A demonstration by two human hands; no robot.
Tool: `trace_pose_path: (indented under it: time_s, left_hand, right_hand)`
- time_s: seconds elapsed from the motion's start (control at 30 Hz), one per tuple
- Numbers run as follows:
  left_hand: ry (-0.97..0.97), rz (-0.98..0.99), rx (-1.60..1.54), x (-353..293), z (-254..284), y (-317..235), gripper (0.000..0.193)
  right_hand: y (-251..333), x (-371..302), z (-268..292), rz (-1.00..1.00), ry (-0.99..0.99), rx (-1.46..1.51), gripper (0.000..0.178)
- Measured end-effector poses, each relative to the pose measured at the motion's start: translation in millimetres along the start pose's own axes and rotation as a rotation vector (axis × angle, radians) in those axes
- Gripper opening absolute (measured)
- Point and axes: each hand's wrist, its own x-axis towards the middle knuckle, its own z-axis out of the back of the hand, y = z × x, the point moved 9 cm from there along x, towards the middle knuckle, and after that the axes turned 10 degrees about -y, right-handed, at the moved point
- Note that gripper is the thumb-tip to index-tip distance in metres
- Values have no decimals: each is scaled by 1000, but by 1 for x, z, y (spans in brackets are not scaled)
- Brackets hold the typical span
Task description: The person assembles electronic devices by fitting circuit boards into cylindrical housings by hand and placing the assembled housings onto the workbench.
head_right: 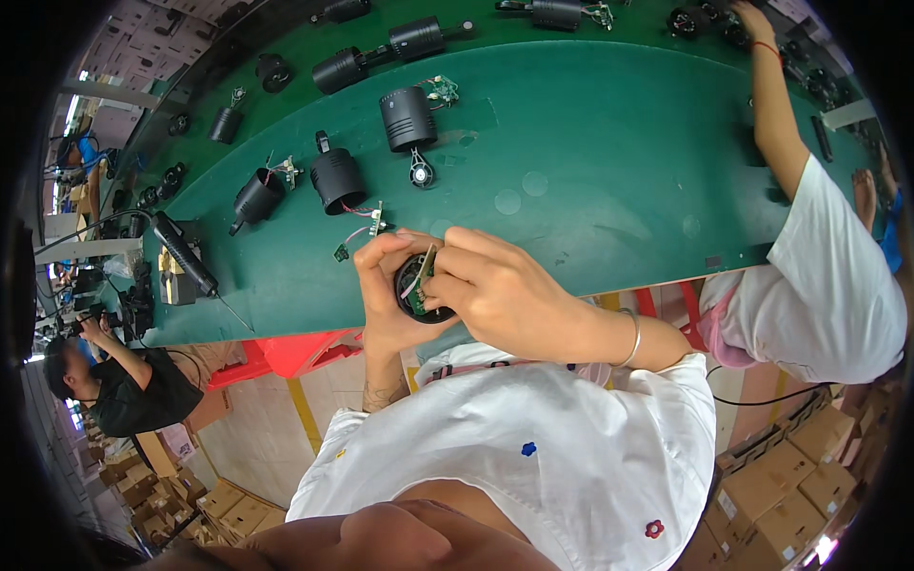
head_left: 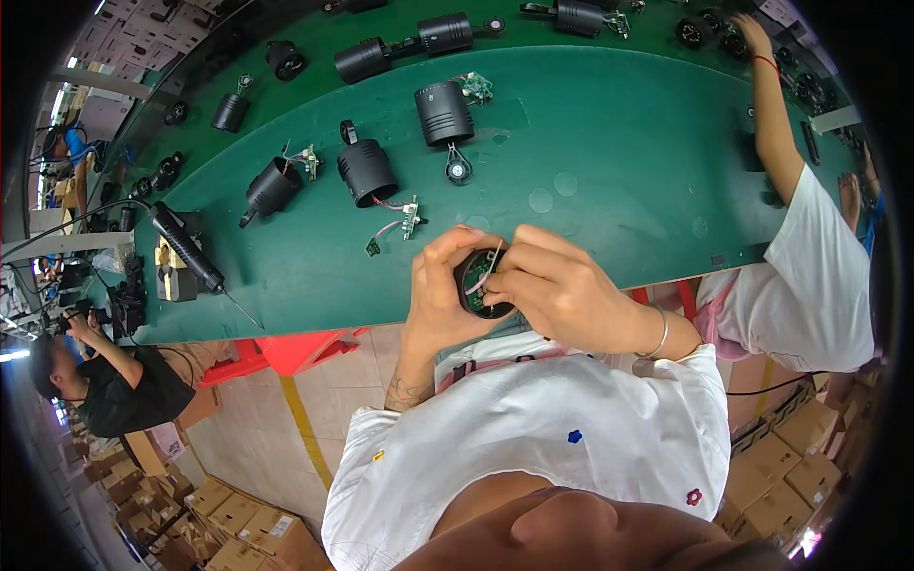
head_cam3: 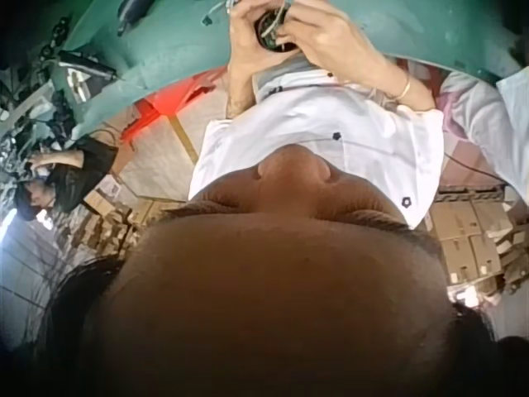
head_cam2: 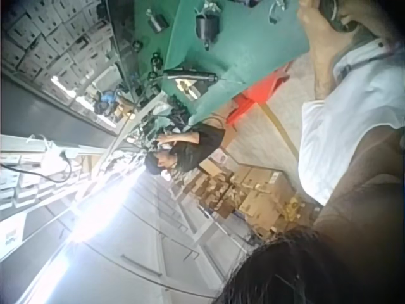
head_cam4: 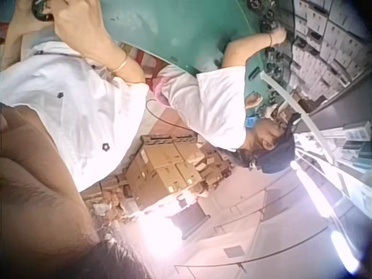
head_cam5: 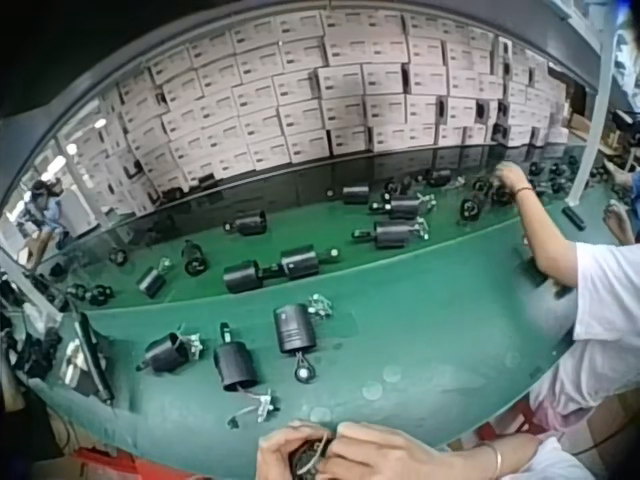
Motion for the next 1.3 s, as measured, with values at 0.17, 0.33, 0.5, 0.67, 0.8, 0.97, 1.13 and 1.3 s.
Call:
trace_pose_path:
  time_s: [0.17,0.33,0.5,0.67,0.8,0.97,1.13,1.3]
  left_hand:
    - [5,-13,1,-4,-1,2,69]
    - [45,76,60,-9,-2,9,72]
    - [46,113,102,-10,0,12,75]
    - [30,146,98,-11,3,13,77]
    - [44,162,10,-12,1,11,83]
    - [94,176,78,-15,-2,9,82]
    - [-6,141,-62,-15,2,11,80]
    - [10,102,-41,-8,2,-3,68]
  right_hand:
    - [-6,1,-3,-19,41,42,14]
    - [-16,6,-3,-77,122,156,11]
    - [-19,5,-4,-110,83,138,9]
    - [-6,-3,-3,-55,-83,-29,10]
    - [0,-3,3,-22,-139,-106,11]
    - [-12,7,0,-150,110,165,12]
    - [7,-5,1,25,-132,-166,12]
    - [-2,-8,2,-40,-132,-17,13]
